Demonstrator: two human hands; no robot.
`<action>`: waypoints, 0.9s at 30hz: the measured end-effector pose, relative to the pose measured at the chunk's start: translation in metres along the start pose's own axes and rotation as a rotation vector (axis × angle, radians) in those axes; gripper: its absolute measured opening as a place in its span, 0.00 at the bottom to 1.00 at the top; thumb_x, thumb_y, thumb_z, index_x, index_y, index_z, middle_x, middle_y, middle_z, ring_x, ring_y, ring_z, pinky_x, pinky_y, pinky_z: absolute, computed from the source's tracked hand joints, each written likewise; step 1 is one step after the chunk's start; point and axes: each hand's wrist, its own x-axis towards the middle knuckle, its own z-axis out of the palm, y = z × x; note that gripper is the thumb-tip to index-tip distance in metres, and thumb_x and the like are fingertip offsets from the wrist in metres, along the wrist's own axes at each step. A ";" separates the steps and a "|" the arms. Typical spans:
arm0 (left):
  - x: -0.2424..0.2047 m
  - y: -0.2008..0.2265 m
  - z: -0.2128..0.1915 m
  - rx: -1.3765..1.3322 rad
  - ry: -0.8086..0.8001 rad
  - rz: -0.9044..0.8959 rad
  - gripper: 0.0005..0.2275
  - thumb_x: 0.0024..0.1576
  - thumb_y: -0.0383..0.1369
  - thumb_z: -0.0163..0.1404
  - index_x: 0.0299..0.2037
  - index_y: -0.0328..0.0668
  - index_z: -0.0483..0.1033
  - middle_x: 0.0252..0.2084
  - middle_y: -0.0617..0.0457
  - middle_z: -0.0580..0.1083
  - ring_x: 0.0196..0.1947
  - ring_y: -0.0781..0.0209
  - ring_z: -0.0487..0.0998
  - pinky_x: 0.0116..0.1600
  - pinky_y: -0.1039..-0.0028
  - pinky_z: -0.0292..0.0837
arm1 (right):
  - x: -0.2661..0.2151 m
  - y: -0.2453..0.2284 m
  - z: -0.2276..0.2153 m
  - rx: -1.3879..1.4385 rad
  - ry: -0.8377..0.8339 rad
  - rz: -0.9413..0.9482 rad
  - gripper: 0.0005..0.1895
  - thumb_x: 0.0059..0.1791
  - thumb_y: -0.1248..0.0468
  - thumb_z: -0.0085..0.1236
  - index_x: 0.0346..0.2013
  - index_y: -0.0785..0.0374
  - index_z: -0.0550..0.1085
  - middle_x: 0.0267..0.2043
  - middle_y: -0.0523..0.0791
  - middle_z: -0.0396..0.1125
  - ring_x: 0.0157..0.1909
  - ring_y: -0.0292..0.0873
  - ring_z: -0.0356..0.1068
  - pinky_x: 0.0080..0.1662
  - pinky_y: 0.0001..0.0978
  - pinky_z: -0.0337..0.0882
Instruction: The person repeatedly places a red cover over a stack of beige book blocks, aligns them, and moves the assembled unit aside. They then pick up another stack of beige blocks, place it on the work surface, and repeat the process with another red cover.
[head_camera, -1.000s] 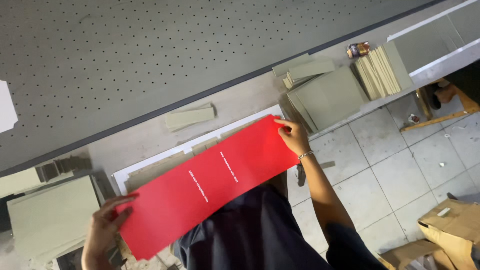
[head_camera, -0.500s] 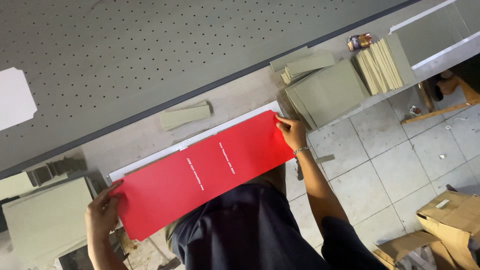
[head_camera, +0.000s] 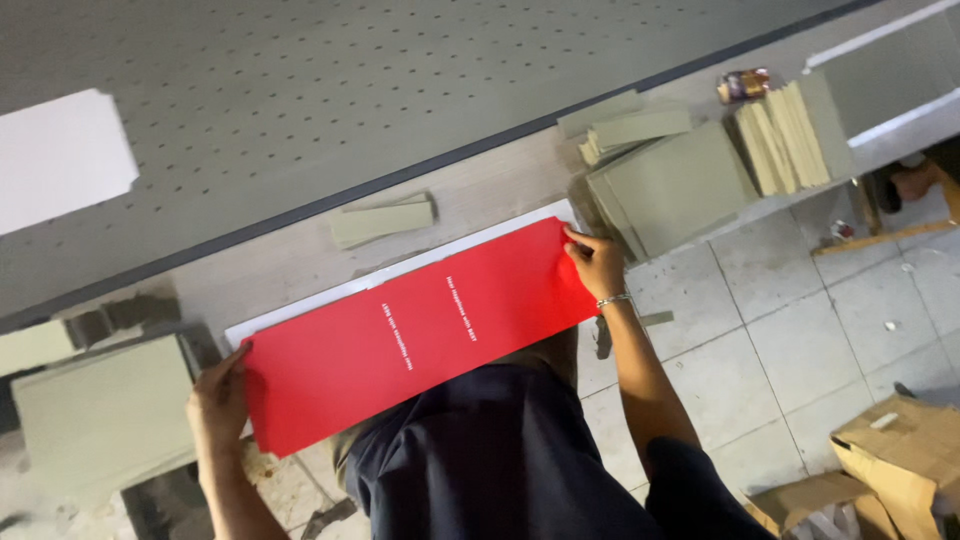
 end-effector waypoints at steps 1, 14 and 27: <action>0.002 -0.004 0.001 0.040 -0.025 -0.048 0.23 0.59 0.31 0.43 0.63 0.66 0.79 0.44 0.46 0.76 0.38 0.47 0.77 0.42 0.62 0.69 | 0.003 0.007 0.005 -0.028 0.026 -0.054 0.17 0.49 0.60 0.59 0.53 0.52 0.81 0.21 0.42 0.72 0.24 0.33 0.53 0.31 0.31 0.59; -0.018 0.031 0.022 -0.148 0.249 0.008 0.27 0.51 0.17 0.40 0.57 0.53 0.81 0.36 0.48 0.72 0.33 0.47 0.77 0.46 0.67 0.71 | 0.009 0.019 -0.003 -0.068 -0.067 0.002 0.19 0.52 0.60 0.65 0.59 0.54 0.78 0.21 0.37 0.48 0.28 0.36 0.48 0.36 0.31 0.57; -0.016 0.039 0.044 -0.126 0.228 -0.166 0.29 0.55 0.18 0.39 0.62 0.63 0.77 0.42 0.53 0.64 0.39 0.51 0.71 0.44 0.63 0.68 | 0.003 0.002 -0.010 -0.032 -0.042 0.082 0.17 0.52 0.61 0.62 0.56 0.52 0.79 0.23 0.31 0.48 0.27 0.32 0.44 0.32 0.26 0.53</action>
